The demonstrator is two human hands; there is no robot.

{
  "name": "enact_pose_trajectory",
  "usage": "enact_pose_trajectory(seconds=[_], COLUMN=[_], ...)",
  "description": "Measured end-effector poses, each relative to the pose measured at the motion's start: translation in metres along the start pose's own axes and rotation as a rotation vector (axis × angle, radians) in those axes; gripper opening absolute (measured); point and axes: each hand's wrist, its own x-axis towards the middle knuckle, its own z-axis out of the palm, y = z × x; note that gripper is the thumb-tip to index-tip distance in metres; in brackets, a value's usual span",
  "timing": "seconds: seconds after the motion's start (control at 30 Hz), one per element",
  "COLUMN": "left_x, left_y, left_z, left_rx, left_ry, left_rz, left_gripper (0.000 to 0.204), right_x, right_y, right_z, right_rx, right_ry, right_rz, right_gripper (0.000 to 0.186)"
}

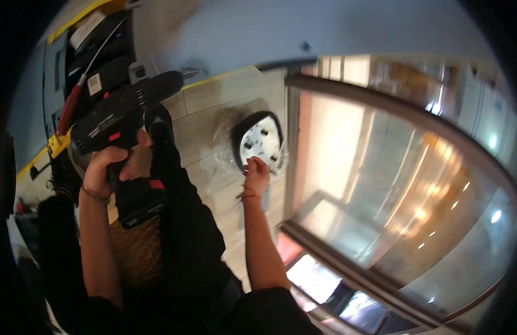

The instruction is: The recorder is using a screwdriver and an electric drill to remove and install screws on the body panels of a yellow electric scooter.

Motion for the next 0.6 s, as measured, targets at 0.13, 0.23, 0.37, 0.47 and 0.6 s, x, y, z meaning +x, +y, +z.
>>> enact_pose_trajectory(seconds=[0.13, 0.23, 0.37, 0.47, 0.6], left_x=[-0.027, -0.036, -0.069, -0.113, -0.157], left_y=[0.013, 0.02, 0.049, 0.08, 0.112], left_z=[0.004, 0.013, 0.023, 0.028, 0.039], left_rx=[0.269, 0.18, 0.171, 0.233, 0.264], left_ry=[0.191, 0.029, 0.151, 0.132, 0.075], left_rz=[-0.05, -0.022, 0.003, 0.047, -0.022], left_gripper=[0.044, 0.051, 0.051, 0.045, 0.041], right_x=[0.031, 0.053, 0.1, 0.127, 0.134], right_y=[0.082, 0.124, 0.145, 0.154, 0.182], right_z=[-0.048, -0.07, -0.072, -0.068, -0.062], right_rx=[0.267, 0.315, 0.369, 0.477, 0.462], right_ry=[0.066, 0.114, 0.185, 0.214, 0.182], right_rz=[0.435, 0.508, 0.577, 0.532, 0.493], right_gripper=[0.028, 0.023, 0.022, 0.02, 0.015])
